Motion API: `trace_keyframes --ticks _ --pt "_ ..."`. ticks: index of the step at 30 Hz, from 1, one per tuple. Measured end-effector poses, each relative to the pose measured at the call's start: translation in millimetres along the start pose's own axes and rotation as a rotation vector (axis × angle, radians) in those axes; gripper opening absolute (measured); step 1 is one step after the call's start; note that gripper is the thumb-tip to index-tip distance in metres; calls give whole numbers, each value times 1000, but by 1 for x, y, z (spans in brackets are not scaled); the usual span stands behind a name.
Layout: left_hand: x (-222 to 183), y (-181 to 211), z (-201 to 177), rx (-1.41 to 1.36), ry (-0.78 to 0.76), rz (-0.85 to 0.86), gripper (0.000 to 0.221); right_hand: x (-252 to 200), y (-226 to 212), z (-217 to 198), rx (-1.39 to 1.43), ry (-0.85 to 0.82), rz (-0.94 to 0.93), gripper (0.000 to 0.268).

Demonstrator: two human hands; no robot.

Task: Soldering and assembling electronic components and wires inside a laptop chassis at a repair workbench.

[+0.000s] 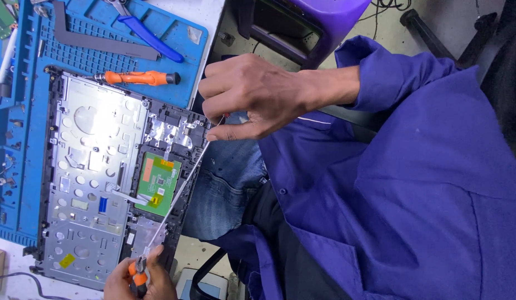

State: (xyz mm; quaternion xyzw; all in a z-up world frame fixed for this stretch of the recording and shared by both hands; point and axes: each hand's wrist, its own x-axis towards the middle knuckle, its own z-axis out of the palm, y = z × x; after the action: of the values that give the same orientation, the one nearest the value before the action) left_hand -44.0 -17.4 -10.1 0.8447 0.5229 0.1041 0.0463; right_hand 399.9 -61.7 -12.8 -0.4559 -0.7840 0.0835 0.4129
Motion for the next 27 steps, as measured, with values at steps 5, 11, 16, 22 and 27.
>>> trace_keyframes --ticks 5,11,16,22,27 --pt "9 -1 -3 31 -165 -32 60 3 -3 -4 84 -24 -11 24" --pt "-3 -12 3 53 -40 95 52 5 -4 -5 147 -30 -31 13" --pt "0 -11 3 78 -50 83 57 1 0 0 186 -90 -33 11" --pt "-1 -16 7 -1 56 211 52 -1 1 0 168 -69 -25 13" --pt "-4 -12 0 77 41 168 50 3 -4 -8 165 -46 -10 13"
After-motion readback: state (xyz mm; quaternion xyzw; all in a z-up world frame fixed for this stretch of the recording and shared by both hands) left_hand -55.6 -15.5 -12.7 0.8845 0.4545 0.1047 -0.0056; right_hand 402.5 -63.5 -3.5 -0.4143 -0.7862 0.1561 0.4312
